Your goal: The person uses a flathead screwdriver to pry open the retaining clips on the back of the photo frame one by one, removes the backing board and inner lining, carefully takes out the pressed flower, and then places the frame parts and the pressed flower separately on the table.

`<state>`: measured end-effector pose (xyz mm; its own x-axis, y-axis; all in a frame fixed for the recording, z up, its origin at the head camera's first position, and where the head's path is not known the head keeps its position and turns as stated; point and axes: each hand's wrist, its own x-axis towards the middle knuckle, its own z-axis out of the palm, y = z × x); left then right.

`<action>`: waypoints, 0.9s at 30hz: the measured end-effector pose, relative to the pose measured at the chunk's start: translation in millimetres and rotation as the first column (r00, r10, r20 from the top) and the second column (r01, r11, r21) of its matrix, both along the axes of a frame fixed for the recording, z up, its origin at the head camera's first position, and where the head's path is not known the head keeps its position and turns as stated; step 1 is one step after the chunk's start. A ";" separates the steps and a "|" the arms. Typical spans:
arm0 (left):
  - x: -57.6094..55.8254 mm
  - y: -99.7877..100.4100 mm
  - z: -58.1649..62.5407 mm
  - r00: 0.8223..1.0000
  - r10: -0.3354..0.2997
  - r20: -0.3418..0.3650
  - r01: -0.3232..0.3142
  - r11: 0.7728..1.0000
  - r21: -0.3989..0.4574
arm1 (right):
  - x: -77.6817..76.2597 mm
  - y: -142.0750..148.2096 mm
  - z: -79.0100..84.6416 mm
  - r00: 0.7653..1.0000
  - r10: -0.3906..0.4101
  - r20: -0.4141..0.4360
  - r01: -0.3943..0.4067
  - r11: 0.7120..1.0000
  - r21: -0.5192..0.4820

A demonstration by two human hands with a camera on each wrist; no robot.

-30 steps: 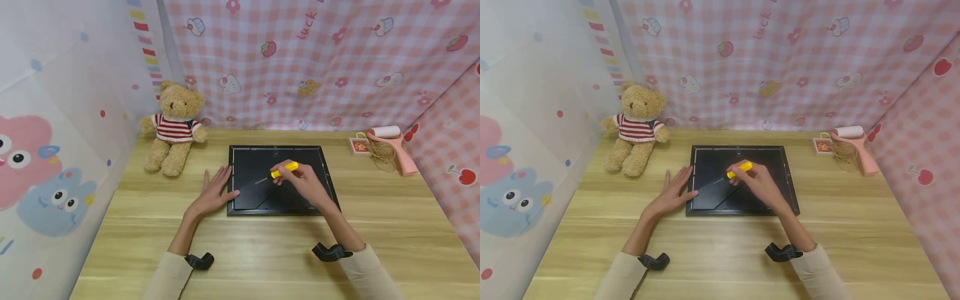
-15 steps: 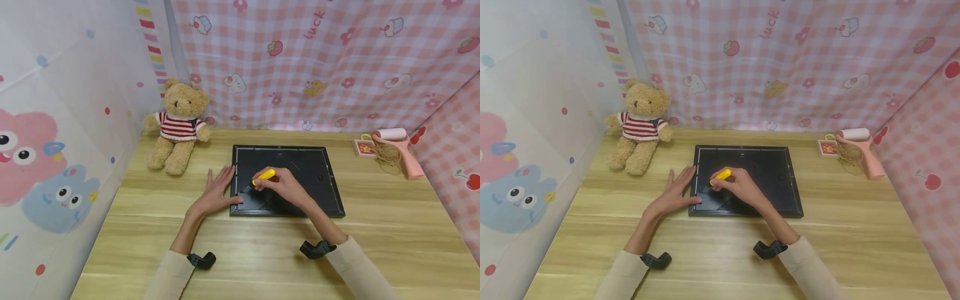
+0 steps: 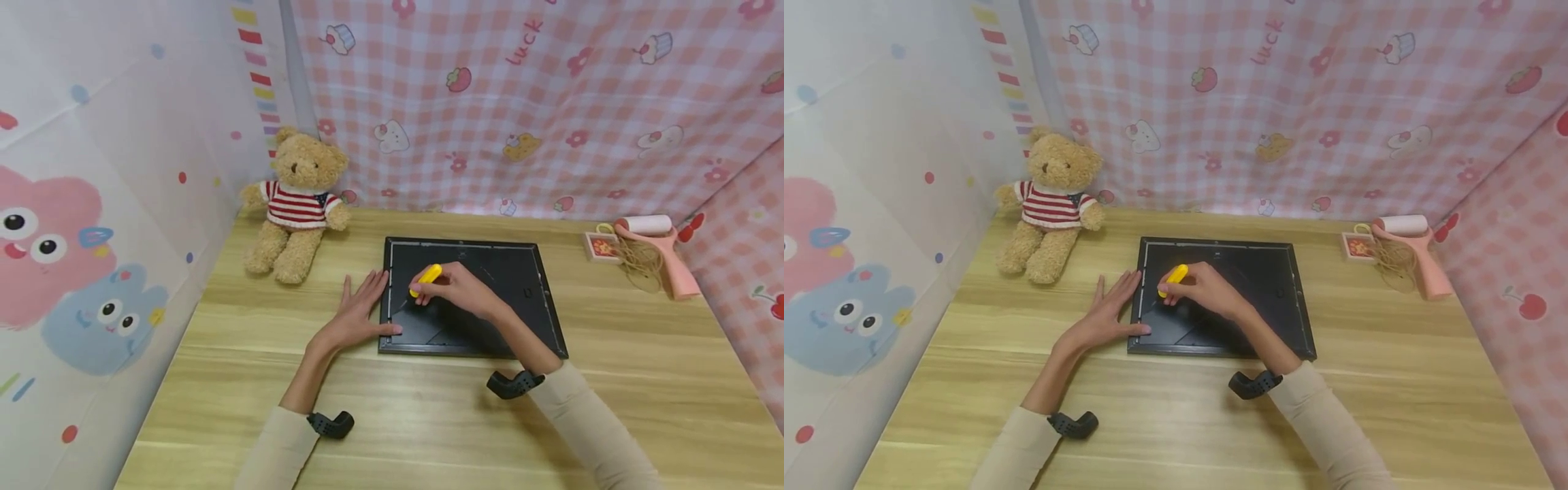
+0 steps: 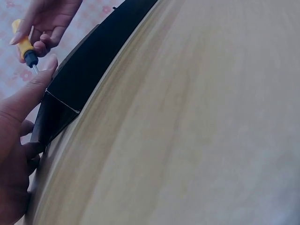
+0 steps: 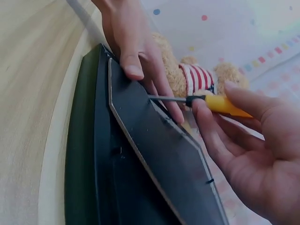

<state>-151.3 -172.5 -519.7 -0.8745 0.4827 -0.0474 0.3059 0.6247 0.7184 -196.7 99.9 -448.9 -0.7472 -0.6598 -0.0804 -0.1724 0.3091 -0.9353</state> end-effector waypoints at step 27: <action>2.1 0.3 -2.1 1.000 -0.003 0.016 0.002 1.000 0.031 | 17.0 11.9 -34.5 0.987 -0.115 0.115 0.135 0.975 -0.178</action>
<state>-149.2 -172.2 -521.8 -0.8726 0.4862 -0.0463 0.2956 0.6013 0.7423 -179.7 111.8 -483.4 -0.8187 -0.5723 -0.0473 -0.0427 0.1427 -0.9888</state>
